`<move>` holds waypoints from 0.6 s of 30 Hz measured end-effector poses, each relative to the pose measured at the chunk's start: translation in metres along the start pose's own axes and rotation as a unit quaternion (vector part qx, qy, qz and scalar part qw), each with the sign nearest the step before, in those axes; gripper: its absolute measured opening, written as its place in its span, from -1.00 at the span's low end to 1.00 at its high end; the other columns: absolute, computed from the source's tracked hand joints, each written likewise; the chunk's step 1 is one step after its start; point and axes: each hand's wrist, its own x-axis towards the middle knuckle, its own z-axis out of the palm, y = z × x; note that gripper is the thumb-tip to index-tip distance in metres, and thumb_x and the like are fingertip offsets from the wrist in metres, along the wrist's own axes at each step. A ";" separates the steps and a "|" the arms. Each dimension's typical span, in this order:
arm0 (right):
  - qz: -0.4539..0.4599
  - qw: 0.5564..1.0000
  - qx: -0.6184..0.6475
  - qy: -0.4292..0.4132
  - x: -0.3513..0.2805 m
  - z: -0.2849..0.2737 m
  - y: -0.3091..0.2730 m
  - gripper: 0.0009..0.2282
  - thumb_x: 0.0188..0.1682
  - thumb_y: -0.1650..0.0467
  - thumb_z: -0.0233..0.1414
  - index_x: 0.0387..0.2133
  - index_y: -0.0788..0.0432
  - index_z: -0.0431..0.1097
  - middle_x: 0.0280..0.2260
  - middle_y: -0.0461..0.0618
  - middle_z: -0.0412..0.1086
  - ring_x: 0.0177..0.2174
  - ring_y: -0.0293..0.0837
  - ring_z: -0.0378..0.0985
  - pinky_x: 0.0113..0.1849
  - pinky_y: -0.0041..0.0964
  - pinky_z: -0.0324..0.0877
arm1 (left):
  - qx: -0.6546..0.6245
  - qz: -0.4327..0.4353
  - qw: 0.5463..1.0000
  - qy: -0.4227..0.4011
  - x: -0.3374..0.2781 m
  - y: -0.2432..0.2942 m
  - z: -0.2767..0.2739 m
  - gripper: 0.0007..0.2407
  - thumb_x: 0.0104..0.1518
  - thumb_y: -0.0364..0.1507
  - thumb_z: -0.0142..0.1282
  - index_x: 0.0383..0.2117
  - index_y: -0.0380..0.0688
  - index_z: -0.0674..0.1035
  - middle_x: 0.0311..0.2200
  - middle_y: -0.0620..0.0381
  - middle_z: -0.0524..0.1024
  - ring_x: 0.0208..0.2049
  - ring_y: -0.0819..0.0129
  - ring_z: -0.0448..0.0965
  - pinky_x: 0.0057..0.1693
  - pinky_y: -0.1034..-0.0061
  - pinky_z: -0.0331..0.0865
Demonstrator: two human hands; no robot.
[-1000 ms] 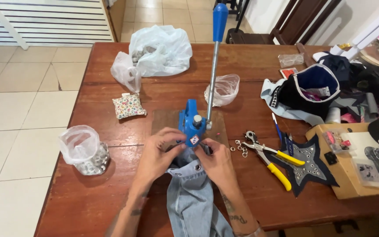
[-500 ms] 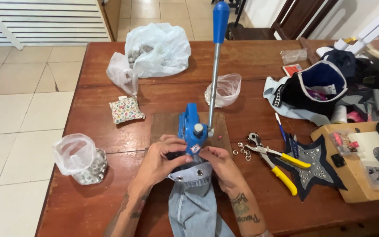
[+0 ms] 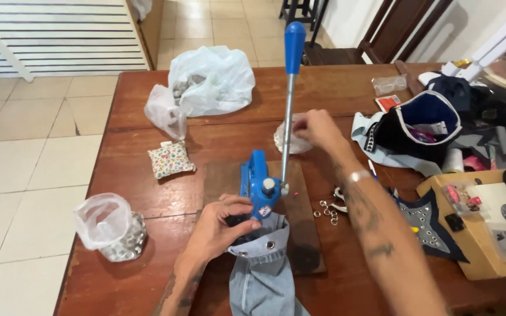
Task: Attaching metal rivets to denim jeans using a manual hand-operated press machine.
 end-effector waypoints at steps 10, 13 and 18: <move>0.093 0.964 -0.173 -0.182 0.000 0.026 -0.046 -0.72 -0.04 0.28 0.47 -0.05 -0.31 0.77 -0.05 -0.14 0.78 0.09 0.18 0.84 0.19 0.19 0.71 | -0.032 0.074 0.997 0.010 -0.006 0.000 -0.001 -0.73 0.15 -0.35 0.73 -0.08 -0.17 0.94 -0.03 -0.15 0.91 0.04 -0.11 0.84 0.21 0.08 0.67; -0.026 0.987 -0.073 -0.142 0.012 0.035 -0.017 -0.84 -0.08 0.35 0.44 -0.24 -0.09 0.73 -0.18 0.03 0.75 -0.01 0.27 0.86 0.09 0.16 0.71 | -0.030 0.068 0.997 0.005 -0.002 -0.003 -0.003 -0.72 0.16 -0.32 0.73 -0.07 -0.14 0.95 0.00 -0.09 0.91 0.05 -0.05 0.83 0.22 0.13 0.65; -0.161 0.969 -0.029 -0.183 0.003 0.056 -0.025 -0.89 -0.10 0.47 0.40 -0.38 0.22 0.62 -0.32 0.20 0.67 -0.12 0.35 0.82 0.01 0.21 0.65 | -0.030 0.063 0.998 0.002 -0.004 -0.006 -0.003 -0.73 0.17 -0.31 0.72 -0.05 -0.06 0.95 0.03 -0.03 0.91 0.07 -0.04 0.83 0.24 0.14 0.65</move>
